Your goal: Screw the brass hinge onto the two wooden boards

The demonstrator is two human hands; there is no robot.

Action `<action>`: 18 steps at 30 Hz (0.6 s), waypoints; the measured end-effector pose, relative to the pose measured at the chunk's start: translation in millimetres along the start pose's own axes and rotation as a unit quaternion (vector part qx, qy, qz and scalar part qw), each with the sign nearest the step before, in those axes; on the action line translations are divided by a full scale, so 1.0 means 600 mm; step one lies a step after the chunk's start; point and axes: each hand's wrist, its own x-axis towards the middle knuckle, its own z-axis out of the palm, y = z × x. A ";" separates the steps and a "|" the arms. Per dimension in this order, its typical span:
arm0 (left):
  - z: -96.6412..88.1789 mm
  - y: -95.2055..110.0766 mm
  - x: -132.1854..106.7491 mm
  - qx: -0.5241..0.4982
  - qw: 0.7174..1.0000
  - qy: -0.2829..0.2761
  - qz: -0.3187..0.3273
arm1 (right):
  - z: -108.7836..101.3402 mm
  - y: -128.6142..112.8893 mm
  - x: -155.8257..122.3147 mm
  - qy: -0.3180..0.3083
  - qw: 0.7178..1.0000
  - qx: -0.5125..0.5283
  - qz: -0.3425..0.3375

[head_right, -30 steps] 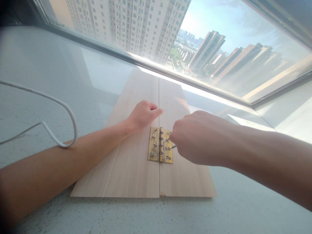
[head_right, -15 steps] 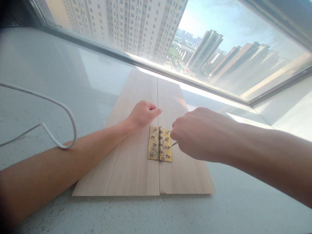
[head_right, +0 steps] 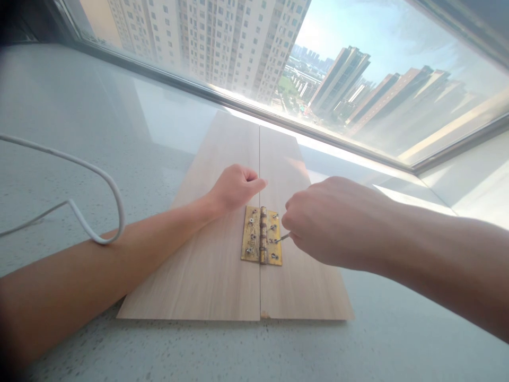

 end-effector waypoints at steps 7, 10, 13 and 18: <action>-0.001 0.004 -0.005 0.004 1.000 -0.016 -0.006 | 0.009 -0.003 -0.001 0.004 1.000 -0.005 0.007; 0.002 0.008 -0.008 0.028 0.999 -0.025 0.000 | 0.011 -0.002 -0.002 -0.015 1.000 -0.014 0.018; -0.002 0.025 -0.026 0.084 0.995 -0.048 0.029 | 0.011 0.000 -0.005 -0.016 1.000 -0.013 0.021; -0.058 0.073 -0.129 0.224 0.940 -0.162 0.201 | 0.010 -0.001 -0.005 -0.001 1.000 -0.004 0.009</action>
